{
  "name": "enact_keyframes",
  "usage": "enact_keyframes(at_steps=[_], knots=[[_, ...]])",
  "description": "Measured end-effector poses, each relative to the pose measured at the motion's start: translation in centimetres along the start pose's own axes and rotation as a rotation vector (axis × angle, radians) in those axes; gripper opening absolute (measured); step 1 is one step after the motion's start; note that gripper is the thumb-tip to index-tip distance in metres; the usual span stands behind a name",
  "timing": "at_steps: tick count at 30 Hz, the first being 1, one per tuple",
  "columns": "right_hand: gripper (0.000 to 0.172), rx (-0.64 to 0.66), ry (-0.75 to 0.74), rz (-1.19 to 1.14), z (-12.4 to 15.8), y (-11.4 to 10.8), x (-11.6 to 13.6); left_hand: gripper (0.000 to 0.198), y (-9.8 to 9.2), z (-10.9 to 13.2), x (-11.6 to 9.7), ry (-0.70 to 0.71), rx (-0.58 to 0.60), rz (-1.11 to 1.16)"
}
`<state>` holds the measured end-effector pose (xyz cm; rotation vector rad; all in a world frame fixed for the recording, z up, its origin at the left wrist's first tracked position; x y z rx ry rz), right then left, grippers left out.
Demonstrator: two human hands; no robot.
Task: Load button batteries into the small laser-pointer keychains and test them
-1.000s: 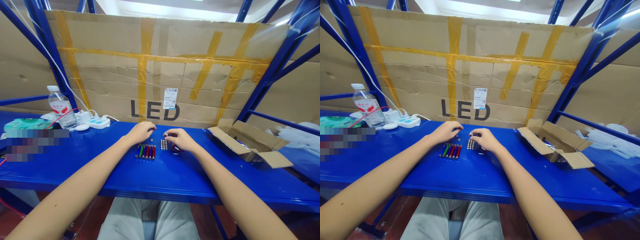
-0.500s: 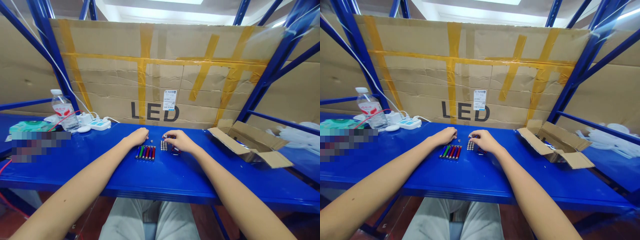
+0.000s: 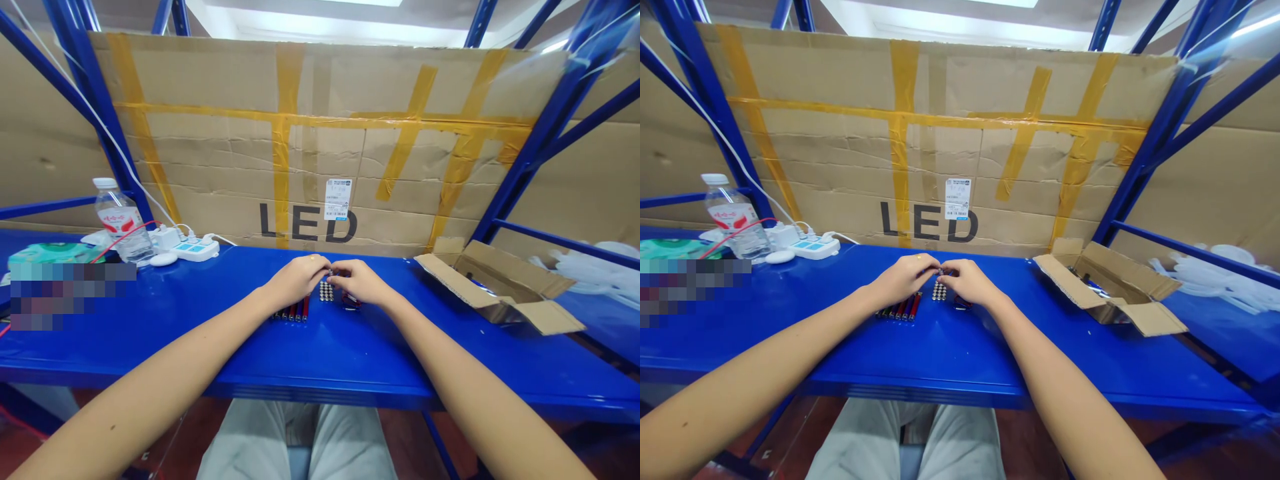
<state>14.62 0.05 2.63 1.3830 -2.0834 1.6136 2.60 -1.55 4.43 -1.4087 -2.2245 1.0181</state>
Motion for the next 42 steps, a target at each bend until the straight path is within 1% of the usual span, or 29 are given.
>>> enact_keyframes(at_steps=[3, 5, 7, 9, 10, 12, 15, 18, 22, 24, 26, 28, 30, 31, 33, 34, 36, 39, 42], knots=[[0.015, 0.003, -0.012, -0.019, 0.0, 0.0, 0.1, 0.018, 0.0, 0.2, -0.4, 0.043, 0.005, 0.002], [0.015, 0.001, -0.018, -0.015, -0.1, -0.1, -0.1, 0.018, -0.2, 0.1, -0.2, 0.048, 0.014, -0.016], [0.016, -0.013, -0.020, -0.003, -0.1, -0.1, -0.3, 0.019, -0.5, 0.0, 0.6, 0.015, 0.020, -0.046], [0.017, -0.031, -0.020, 0.012, -0.1, -0.2, -0.5, 0.020, -0.7, 0.0, 1.9, -0.056, 0.050, -0.088], [0.017, -0.036, -0.020, 0.018, -0.1, -0.3, -0.5, 0.021, -0.7, 0.2, 2.8, -0.095, 0.090, -0.111], [0.017, -0.037, -0.017, 0.025, -0.1, -0.3, -0.6, 0.020, -0.2, 0.7, 4.3, -0.154, 0.208, -0.129], [0.017, -0.044, -0.029, 0.043, 0.0, -0.4, -0.4, 0.021, 0.5, 1.6, 5.8, -0.232, 0.348, -0.086], [0.016, -0.055, -0.042, 0.061, 0.0, -0.5, -0.2, 0.022, 1.1, 2.1, 6.3, -0.288, 0.425, -0.074], [0.016, -0.087, -0.042, 0.087, -0.2, -0.7, -0.3, 0.020, 1.8, 2.2, 5.9, -0.298, 0.472, -0.078], [0.015, -0.116, -0.053, 0.114, -0.3, -0.9, -0.4, 0.018, 1.8, 2.1, 5.7, -0.304, 0.453, -0.076], [0.015, -0.142, -0.066, 0.150, -0.3, -1.2, -0.4, 0.015, 1.4, 1.8, 5.4, -0.315, 0.366, -0.045], [0.015, -0.153, -0.074, 0.178, -0.3, -1.4, -0.2, 0.013, 0.6, 1.3, 4.7, -0.339, 0.198, 0.048], [0.016, -0.137, -0.084, 0.184, -0.2, -1.3, 0.0, 0.013, -0.4, 0.8, 3.8, -0.372, -0.004, 0.177], [0.017, -0.121, -0.096, 0.180, -0.2, -1.1, 0.2, 0.011, -0.7, 0.7, 3.3, -0.378, -0.074, 0.223], [0.017, -0.089, -0.145, 0.172, -0.1, -0.7, 0.5, 0.008, -0.8, 0.5, 2.4, -0.379, -0.151, 0.281], [0.017, -0.081, -0.175, 0.171, -0.1, -0.5, 0.7, 0.007, -0.7, 0.4, 2.0, -0.375, -0.163, 0.298], [0.018, -0.077, -0.230, 0.173, -0.1, -0.1, 0.8, 0.007, -0.3, 0.4, 1.7, -0.367, -0.139, 0.309], [0.021, -0.086, -0.266, 0.180, -0.1, 0.2, 0.7, 0.007, 0.2, 0.5, 2.0, -0.376, -0.084, 0.315], [0.021, -0.094, -0.291, 0.178, 0.0, 0.4, 0.9, 0.007, 0.2, 0.7, 2.3, -0.393, -0.082, 0.333]])
Point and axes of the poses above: each hand's wrist, its own z-axis away from the middle knuckle, its own y-axis out of the palm, x = y × z, the point moved 7 cm from there along -z, towards the middle knuckle, and after that the axes turned 4 degrees about -x, right-handed, at the moved point
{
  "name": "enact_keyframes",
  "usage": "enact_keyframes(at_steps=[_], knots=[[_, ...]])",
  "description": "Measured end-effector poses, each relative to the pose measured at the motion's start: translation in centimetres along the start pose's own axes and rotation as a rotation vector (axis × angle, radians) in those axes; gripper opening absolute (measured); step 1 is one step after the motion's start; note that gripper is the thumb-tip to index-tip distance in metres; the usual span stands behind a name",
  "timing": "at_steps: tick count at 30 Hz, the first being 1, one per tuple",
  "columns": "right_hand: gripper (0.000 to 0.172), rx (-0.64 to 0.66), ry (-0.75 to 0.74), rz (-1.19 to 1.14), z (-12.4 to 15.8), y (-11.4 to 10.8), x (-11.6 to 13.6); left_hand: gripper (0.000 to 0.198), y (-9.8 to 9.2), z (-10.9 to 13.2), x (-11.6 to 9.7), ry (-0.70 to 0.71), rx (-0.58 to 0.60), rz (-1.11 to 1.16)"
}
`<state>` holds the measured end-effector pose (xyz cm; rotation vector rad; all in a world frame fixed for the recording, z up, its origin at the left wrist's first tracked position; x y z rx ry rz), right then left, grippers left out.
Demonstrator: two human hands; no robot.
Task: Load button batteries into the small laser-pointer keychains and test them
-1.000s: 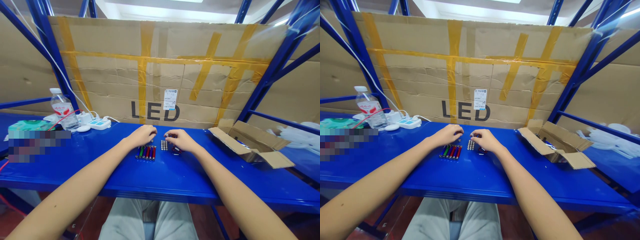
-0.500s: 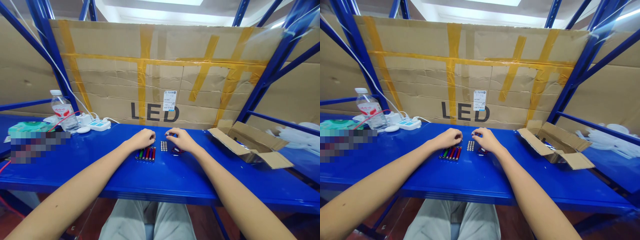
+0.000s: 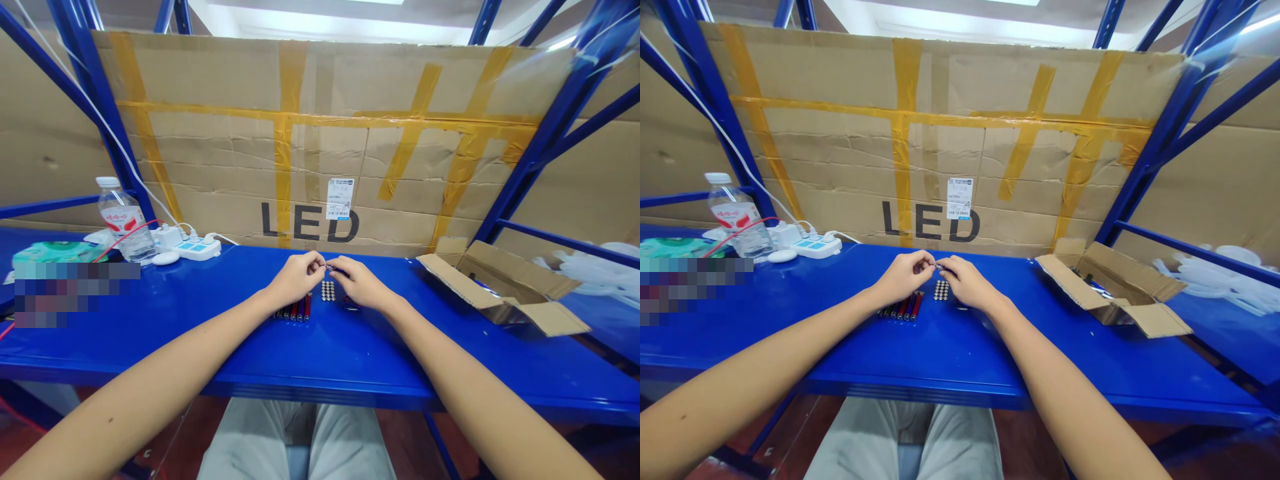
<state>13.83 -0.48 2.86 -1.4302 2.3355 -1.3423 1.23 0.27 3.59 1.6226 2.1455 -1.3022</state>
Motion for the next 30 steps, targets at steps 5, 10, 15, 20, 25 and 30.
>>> enact_keyframes(at_steps=[5, 10, 15, 20, 25, 30], knots=[[0.021, -0.124, -0.021, 0.002, 0.1, -0.8, 0.6, 0.007, -0.1, 0.1, -0.1, -0.041, 0.007, 0.051], [0.011, -0.192, -0.053, 0.001, 0.2, -1.3, 1.1, 0.006, 0.0, 0.2, 0.1, -0.088, 0.037, 0.146], [0.009, -0.129, -0.038, -0.030, 0.2, -1.0, 1.5, 0.007, -0.1, 0.2, 0.1, -0.105, 0.074, 0.174], [0.018, -0.123, -0.007, -0.009, 0.2, -0.7, 1.4, 0.006, 0.1, 0.2, 0.1, -0.090, 0.060, 0.129], [0.018, -0.205, -0.008, -0.004, 0.4, -1.1, 1.3, 0.006, 0.3, 0.2, 0.1, -0.093, 0.073, 0.148], [0.011, -0.252, -0.075, -0.011, 0.5, -1.5, 1.7, 0.007, -0.2, 0.2, -0.4, -0.097, 0.066, 0.153]])
Point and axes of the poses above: each hand's wrist, its own z-axis away from the middle knuckle, its own y-axis out of the palm, x = y × z, the point moved 7 cm from there along -z, towards the middle knuckle, and after that the axes turned 4 degrees about -x, right-handed, at the moved point
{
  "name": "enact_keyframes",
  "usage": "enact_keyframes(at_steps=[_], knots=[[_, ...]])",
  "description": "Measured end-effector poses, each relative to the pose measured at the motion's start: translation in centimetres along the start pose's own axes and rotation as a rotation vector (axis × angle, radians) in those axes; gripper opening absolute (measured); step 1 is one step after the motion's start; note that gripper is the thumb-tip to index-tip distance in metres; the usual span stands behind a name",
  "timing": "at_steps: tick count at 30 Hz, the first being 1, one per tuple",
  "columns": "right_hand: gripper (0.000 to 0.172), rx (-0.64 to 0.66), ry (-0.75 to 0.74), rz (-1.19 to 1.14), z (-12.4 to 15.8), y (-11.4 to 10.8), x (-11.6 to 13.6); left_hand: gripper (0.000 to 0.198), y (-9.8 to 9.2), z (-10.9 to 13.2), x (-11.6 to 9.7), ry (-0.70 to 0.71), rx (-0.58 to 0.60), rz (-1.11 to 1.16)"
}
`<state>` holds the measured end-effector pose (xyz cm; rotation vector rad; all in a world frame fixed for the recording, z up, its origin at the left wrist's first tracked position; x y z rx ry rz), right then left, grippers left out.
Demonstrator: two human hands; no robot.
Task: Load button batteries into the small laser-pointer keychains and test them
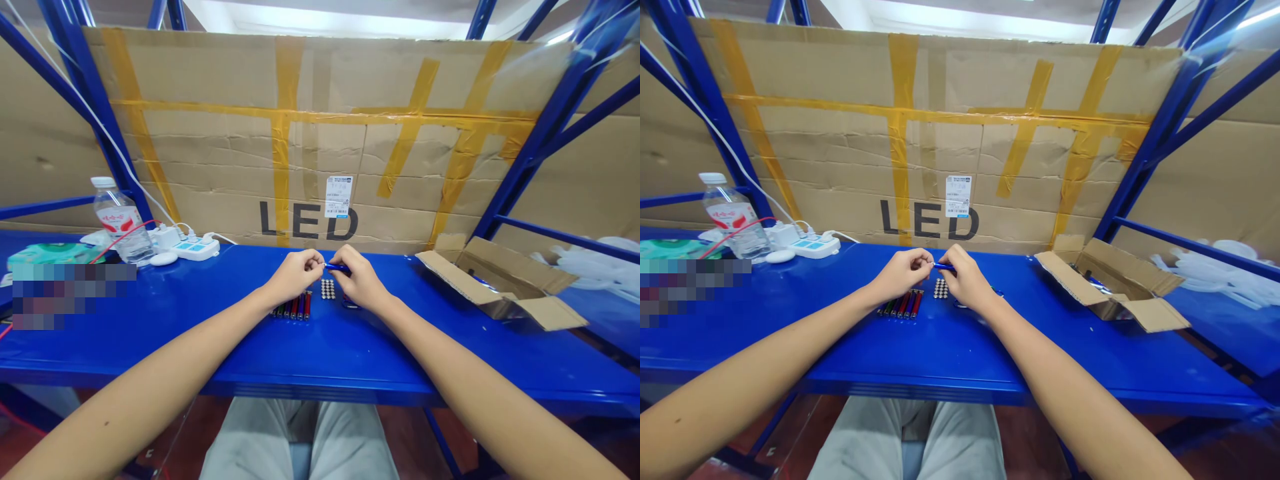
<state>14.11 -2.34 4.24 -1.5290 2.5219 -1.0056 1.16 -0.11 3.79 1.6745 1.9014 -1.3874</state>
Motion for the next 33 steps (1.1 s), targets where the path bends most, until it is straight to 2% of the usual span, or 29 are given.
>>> enact_keyframes(at_steps=[3, 7, 9, 11, 14, 20, 27, 29, 31, 33], knots=[[0.007, 0.054, 0.008, -0.002, 0.0, 0.3, 0.0, 0.007, -0.1, 0.0, -0.1, -0.003, 0.007, -0.016], [0.018, 0.125, 0.038, 0.050, 0.1, 0.9, -0.1, 0.007, -0.1, 0.0, -0.1, 0.025, -0.005, -0.064], [0.019, 0.122, 0.037, 0.065, 0.2, 1.0, 0.0, 0.007, -0.1, -0.1, -0.1, 0.036, -0.020, -0.081], [0.011, 0.093, 0.037, 0.069, 0.2, 0.9, 0.0, 0.008, -0.1, -0.1, 0.0, 0.035, -0.020, -0.085], [0.014, 0.059, 0.027, 0.059, 0.2, 0.5, 0.0, 0.008, 0.1, 0.0, 0.2, 0.019, 0.002, -0.071], [0.010, 0.080, -0.002, 0.004, -0.1, 0.3, 0.3, 0.006, 0.0, 0.1, 0.0, 0.033, 0.018, -0.072], [0.023, 0.137, 0.078, -0.016, 0.0, 0.9, -0.3, 0.007, 0.1, 0.1, -0.8, 0.138, 0.026, -0.172], [0.017, 0.138, 0.094, -0.030, 0.1, 1.1, -0.4, 0.008, 0.1, 0.1, -0.8, 0.143, 0.027, -0.182], [0.003, 0.121, 0.107, -0.036, 0.1, 1.1, -0.4, 0.008, 0.0, 0.1, -0.7, 0.136, 0.027, -0.184], [0.012, 0.096, 0.114, -0.032, 0.2, 1.0, -0.5, 0.009, -0.1, 0.1, -0.6, 0.123, 0.031, -0.175]])
Point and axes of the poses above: each hand's wrist, its own z-axis away from the middle knuckle, its own y-axis out of the palm, x = y × z, the point moved 7 cm from there along -z, towards the middle knuckle, and after that the axes turned 4 degrees about -x, right-handed, at the moved point
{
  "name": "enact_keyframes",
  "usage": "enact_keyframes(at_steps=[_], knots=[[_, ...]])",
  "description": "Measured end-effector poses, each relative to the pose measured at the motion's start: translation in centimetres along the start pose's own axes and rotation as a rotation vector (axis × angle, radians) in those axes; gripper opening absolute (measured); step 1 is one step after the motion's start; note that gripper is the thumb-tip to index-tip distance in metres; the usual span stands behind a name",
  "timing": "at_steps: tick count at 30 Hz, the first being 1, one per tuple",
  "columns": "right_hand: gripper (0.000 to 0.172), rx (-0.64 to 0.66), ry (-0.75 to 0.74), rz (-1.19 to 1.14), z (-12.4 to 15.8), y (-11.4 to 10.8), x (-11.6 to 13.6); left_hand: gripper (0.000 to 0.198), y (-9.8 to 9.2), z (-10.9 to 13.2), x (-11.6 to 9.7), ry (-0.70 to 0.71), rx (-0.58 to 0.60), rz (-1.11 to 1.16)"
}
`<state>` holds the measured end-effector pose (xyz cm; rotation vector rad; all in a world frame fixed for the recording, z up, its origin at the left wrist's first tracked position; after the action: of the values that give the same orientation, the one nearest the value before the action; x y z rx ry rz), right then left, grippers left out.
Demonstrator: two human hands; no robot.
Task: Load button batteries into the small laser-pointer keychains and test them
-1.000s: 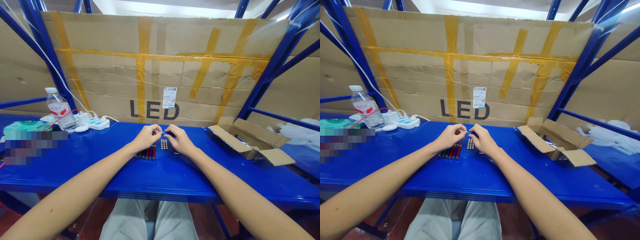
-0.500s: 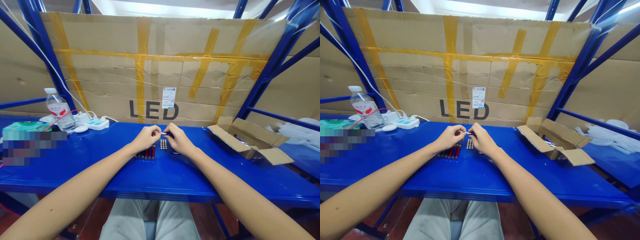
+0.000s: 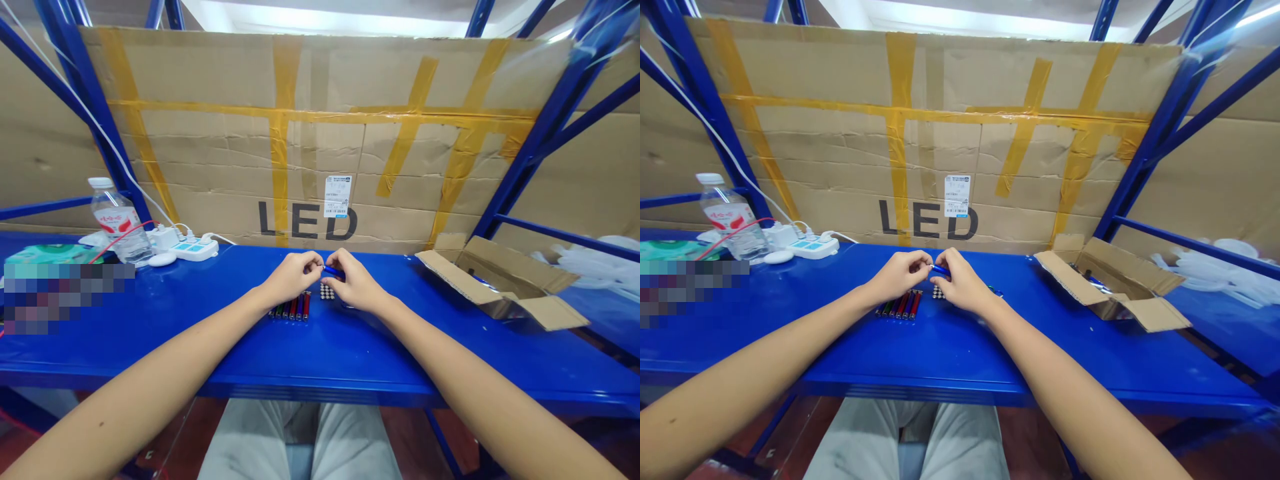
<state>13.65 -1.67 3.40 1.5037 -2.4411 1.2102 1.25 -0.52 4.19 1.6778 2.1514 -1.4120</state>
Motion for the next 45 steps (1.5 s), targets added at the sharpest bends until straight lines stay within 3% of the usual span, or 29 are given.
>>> enact_keyframes(at_steps=[10, 21, 25, 28, 34, 45], knots=[[0.006, -0.035, -0.091, -0.012, 0.0, -0.5, 1.0, 0.010, -0.1, 0.0, 0.4, -0.023, 0.018, 0.052], [0.022, 0.027, -0.056, 0.053, 0.0, 0.1, 0.7, 0.007, 0.3, 0.0, -0.3, 0.057, -0.007, -0.066], [0.005, 0.011, -0.036, 0.027, 0.0, -0.1, 0.7, 0.007, 0.2, 0.0, -0.1, 0.067, -0.016, -0.076], [0.014, -0.031, -0.039, 0.008, -0.1, -0.5, 0.7, 0.007, 0.1, 0.0, -0.2, 0.068, -0.024, -0.076], [0.011, -0.063, -0.084, -0.020, -0.2, -1.1, 0.8, 0.008, 0.1, 0.1, -0.5, 0.075, -0.014, -0.074], [0.011, -0.013, -0.032, -0.073, -0.4, -1.2, 0.4, 0.008, 0.2, 0.1, -0.5, 0.062, -0.003, -0.082]])
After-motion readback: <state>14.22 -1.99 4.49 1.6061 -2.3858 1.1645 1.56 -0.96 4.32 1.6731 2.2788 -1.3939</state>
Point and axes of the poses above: each hand's wrist, its own z-axis away from the middle knuckle, its own y-axis out of the palm, x = y × z, the point moved 7 cm from there along -z, towards the middle knuckle, and after that the axes turned 4 degrees about -x, right-handed, at the moved point
